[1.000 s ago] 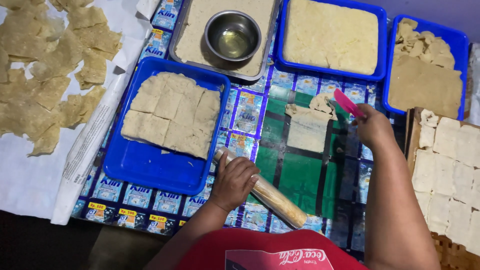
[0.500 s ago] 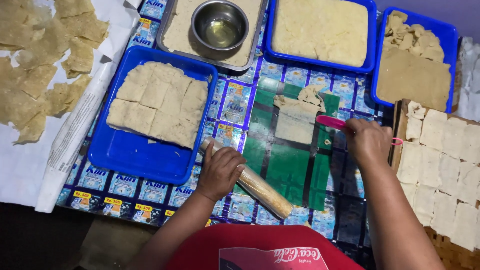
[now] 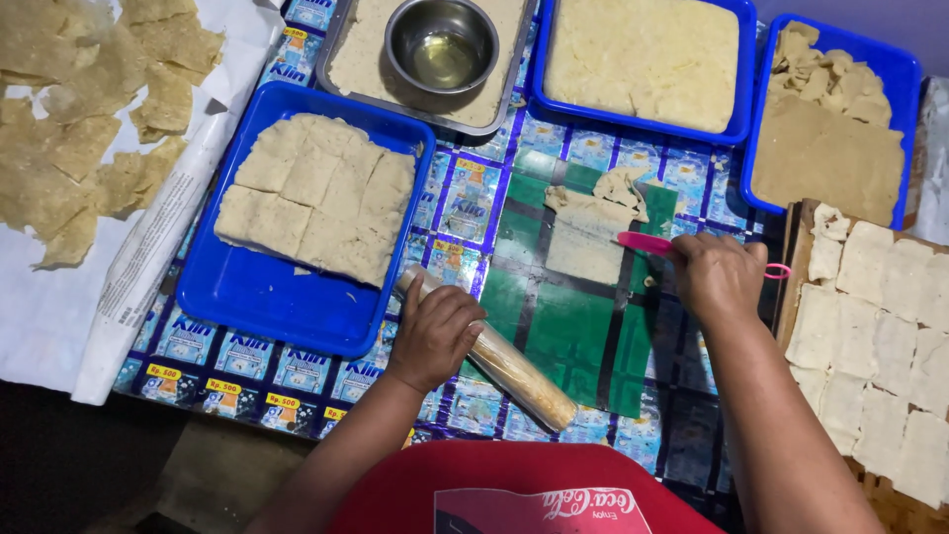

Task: Flattening and shaping thin dough squares using a rolling pin and a scraper on a low table.

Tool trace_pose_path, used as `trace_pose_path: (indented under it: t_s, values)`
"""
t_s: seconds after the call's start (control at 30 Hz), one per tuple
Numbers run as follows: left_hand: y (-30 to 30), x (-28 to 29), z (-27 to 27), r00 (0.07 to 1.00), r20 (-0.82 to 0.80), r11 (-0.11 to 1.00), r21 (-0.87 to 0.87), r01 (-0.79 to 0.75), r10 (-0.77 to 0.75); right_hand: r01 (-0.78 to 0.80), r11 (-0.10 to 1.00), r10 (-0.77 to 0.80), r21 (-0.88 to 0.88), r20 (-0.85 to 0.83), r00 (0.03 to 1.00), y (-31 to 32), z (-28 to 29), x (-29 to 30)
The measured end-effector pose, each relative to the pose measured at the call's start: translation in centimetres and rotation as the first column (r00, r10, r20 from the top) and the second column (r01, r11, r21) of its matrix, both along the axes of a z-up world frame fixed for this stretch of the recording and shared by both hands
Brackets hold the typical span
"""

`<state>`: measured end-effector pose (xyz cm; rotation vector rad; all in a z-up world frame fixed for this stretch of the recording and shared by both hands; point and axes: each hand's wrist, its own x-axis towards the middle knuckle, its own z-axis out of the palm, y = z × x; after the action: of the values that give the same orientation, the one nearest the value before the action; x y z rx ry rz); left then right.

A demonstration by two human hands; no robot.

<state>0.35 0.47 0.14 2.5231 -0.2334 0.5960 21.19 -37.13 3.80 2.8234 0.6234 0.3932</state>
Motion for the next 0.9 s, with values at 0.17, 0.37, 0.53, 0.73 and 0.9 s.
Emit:
trace_pose_path:
  t_s: [0.17, 0.37, 0.53, 0.73, 0.9]
  values:
    - [0.0, 0.0, 0.0, 1.0, 0.004, 1.0, 0.008, -0.004, 0.004, -0.062, 0.998, 0.061, 0.006, 0.046, 0.997, 1.7, 0.5, 0.2]
    - [0.1, -0.1, -0.2, 1.0, -0.019, 1.0, 0.012, -0.001, 0.001, -0.117, 0.993, 0.116, 0.015, 0.054, 0.992, 4.1, 0.6, 0.5]
    - [0.2, -0.2, 0.1, 0.999, -0.035, 1.0, 0.0, 0.002, -0.002, -0.129, 0.99, 0.128, 0.062, 0.019, 0.992, 6.1, -0.3, 0.9]
    - [0.2, -0.1, -0.2, 1.0, -0.027, 1.0, -0.011, 0.009, -0.009, -0.155, 0.987, 0.156, 0.042, -0.006, 0.988, 8.3, -1.8, 1.6]
    - [0.3, -0.1, -0.2, 1.0, -0.012, 1.0, -0.011, 0.013, -0.014, -0.042, 0.986, 0.072, 0.16, -0.188, 0.98, 10.1, 0.1, 0.1]
